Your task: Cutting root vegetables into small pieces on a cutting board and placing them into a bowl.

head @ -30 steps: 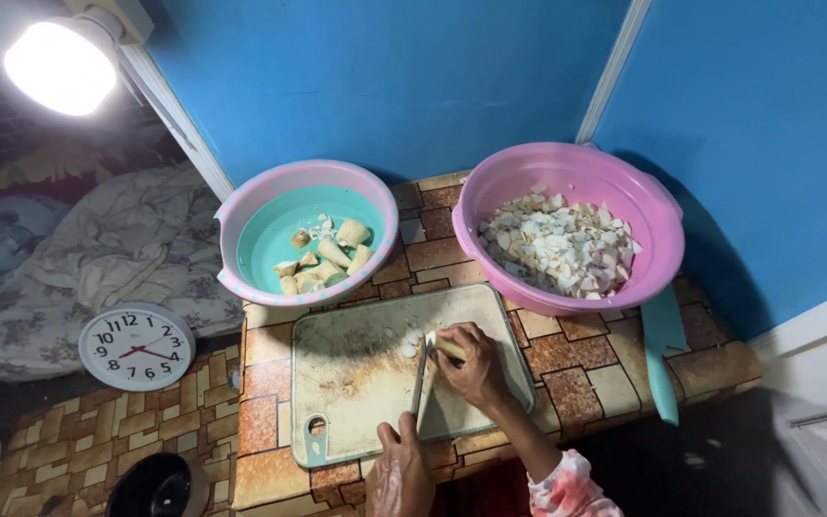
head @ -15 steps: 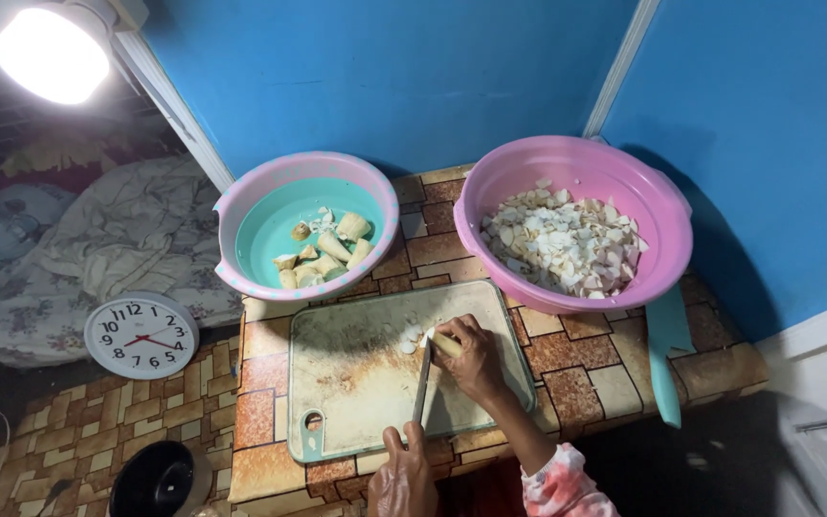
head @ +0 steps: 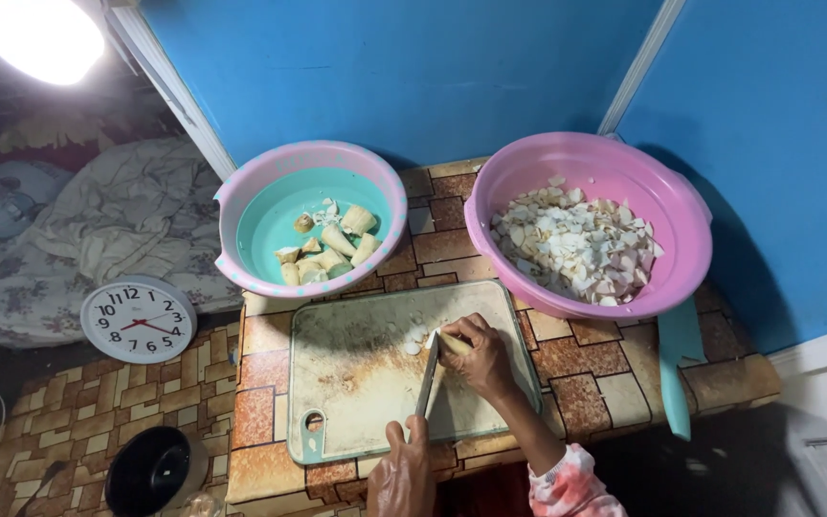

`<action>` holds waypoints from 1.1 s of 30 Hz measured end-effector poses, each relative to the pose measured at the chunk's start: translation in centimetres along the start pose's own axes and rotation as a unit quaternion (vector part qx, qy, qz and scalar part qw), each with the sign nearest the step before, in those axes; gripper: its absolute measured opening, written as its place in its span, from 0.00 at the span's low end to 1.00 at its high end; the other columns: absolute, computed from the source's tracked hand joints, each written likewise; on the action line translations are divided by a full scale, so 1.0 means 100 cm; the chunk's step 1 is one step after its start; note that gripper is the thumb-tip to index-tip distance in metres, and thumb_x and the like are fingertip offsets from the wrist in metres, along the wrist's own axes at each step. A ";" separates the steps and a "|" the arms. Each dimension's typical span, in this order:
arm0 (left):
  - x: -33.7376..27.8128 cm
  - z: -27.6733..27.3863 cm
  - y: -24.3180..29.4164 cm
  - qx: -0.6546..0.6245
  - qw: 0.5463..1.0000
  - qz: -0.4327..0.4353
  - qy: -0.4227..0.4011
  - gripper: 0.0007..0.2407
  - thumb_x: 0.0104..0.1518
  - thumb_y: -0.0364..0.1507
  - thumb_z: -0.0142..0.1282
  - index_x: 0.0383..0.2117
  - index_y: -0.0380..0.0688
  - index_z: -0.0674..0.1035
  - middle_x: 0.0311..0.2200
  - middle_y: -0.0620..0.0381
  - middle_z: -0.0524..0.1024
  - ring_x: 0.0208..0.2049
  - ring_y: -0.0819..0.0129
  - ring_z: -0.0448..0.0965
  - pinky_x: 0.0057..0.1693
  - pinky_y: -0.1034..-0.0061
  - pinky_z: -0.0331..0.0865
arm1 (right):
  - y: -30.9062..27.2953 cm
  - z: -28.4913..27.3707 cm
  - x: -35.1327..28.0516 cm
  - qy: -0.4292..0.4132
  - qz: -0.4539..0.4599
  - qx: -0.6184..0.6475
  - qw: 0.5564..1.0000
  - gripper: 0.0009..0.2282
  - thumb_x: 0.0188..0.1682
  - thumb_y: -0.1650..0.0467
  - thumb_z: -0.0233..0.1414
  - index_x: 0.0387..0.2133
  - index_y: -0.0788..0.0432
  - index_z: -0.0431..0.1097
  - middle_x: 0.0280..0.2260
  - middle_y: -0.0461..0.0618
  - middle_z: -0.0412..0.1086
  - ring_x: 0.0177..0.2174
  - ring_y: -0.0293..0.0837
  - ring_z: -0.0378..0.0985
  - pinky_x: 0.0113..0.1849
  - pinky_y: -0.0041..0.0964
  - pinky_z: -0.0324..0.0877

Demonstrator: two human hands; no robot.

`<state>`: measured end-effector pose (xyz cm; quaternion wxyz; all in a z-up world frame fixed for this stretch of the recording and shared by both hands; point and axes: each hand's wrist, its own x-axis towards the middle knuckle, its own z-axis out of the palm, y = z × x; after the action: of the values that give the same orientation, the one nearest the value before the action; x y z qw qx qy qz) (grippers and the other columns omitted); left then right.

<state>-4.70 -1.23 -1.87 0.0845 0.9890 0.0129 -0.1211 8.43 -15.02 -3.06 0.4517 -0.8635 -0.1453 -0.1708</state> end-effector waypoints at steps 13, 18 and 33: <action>0.033 -0.009 -0.001 -0.124 0.991 0.045 -0.004 0.18 0.52 0.19 0.51 0.46 0.37 0.58 0.33 0.45 0.62 0.17 0.62 0.75 0.20 0.78 0.75 | 0.020 0.008 -0.004 -0.022 0.041 -0.021 0.999 0.17 0.35 0.54 0.55 0.29 0.51 0.71 0.31 0.44 0.67 0.28 0.45 0.75 0.25 0.39 0.66; 0.033 -0.025 0.002 -0.164 0.986 0.040 -0.014 0.26 0.47 0.23 0.61 0.49 0.41 0.57 0.33 0.46 0.64 0.24 0.59 0.73 0.31 0.73 0.77 | 0.000 -0.003 -0.001 -0.007 0.009 -0.025 1.000 0.10 0.37 0.58 0.54 0.26 0.48 0.70 0.28 0.40 0.66 0.26 0.40 0.74 0.26 0.35 0.64; -0.002 -0.019 0.008 -0.079 0.997 0.024 -0.003 0.07 0.57 0.22 0.40 0.40 0.41 0.60 0.30 0.51 0.60 0.16 0.59 0.75 0.21 0.70 0.74 | 0.013 0.005 -0.005 -0.013 0.056 0.036 0.998 0.10 0.32 0.67 0.61 0.26 0.52 0.70 0.32 0.41 0.70 0.31 0.40 0.77 0.26 0.31 0.72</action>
<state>-4.37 -1.72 0.15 0.1648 0.9789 -0.0015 -0.1207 8.54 -15.39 -4.46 0.4896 -0.8556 -0.1087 -0.1281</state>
